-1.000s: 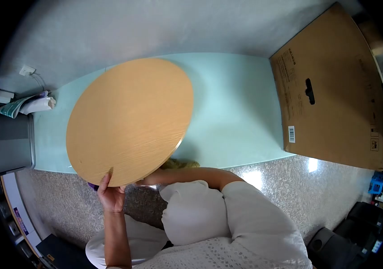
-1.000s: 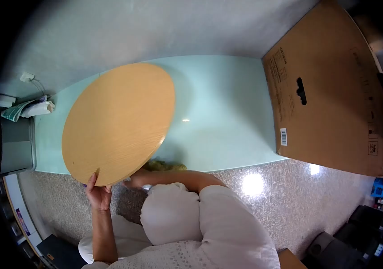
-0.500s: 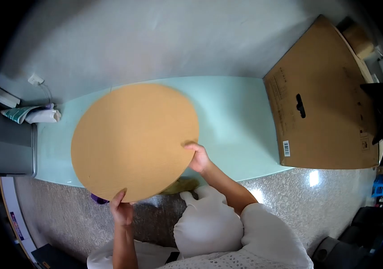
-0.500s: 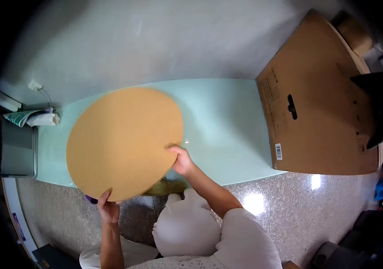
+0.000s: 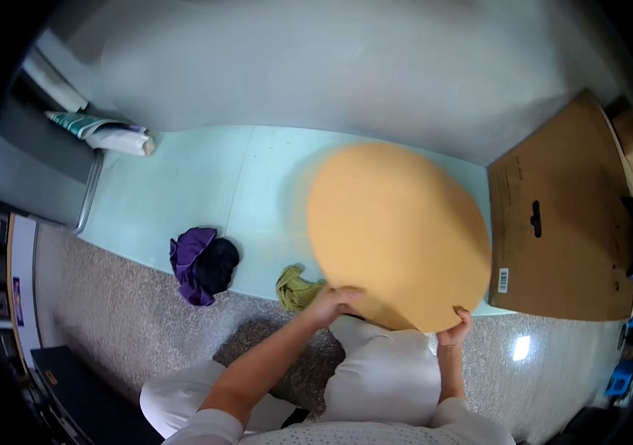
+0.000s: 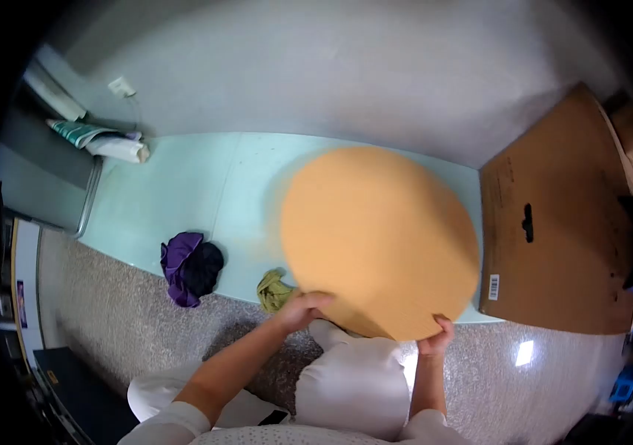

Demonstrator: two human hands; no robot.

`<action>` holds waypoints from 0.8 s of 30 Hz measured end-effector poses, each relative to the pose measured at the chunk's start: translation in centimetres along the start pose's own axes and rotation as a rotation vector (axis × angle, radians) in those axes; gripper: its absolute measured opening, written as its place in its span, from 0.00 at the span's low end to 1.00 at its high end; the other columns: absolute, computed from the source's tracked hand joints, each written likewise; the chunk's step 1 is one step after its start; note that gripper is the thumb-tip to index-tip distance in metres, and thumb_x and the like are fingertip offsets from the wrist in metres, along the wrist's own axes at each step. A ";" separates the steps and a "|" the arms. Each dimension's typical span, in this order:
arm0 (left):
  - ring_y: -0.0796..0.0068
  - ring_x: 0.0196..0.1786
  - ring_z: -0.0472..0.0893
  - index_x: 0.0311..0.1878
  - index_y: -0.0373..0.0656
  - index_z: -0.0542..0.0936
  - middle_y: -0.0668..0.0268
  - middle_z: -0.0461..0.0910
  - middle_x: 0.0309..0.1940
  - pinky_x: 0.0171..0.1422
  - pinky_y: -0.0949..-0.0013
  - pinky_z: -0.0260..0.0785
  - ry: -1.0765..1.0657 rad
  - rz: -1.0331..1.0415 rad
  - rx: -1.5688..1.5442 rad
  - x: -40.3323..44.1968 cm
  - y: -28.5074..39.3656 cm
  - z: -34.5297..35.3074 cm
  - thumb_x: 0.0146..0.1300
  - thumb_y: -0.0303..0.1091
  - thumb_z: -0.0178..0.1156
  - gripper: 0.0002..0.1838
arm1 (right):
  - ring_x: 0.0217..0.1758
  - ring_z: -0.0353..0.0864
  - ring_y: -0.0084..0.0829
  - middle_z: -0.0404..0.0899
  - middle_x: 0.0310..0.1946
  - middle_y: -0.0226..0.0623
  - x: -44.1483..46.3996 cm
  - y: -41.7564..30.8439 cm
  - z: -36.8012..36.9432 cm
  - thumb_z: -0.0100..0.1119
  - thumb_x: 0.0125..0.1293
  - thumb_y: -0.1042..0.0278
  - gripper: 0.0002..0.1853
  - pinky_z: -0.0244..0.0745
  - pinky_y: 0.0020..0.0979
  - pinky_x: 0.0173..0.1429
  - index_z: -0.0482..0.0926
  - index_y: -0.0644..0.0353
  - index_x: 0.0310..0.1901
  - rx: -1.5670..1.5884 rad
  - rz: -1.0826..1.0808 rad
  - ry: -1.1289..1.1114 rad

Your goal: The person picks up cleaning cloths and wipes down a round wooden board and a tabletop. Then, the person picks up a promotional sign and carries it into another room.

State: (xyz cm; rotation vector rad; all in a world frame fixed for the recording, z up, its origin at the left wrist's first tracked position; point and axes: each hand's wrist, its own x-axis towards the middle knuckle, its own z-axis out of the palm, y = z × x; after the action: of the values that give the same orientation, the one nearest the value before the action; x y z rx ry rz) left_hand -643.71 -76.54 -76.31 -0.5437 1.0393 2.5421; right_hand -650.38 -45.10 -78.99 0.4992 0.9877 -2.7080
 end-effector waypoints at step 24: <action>0.71 0.47 0.76 0.53 0.38 0.73 0.62 0.75 0.51 0.49 0.72 0.70 -0.078 0.036 0.411 4.4 -11.7 -3.9 0.52 0.21 0.58 0.22 | 0.13 0.75 0.33 0.73 0.10 0.42 8.5 -7.5 -2.9 0.50 0.62 0.44 0.30 0.74 0.34 0.25 0.75 0.66 0.17 -2.619 -0.105 -0.139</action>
State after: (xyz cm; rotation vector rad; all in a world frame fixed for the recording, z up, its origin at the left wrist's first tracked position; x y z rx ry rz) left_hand -641.48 -70.69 -87.87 -0.3100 1.4985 2.2620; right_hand -659.81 -38.25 -79.95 -0.3424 2.7647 0.2148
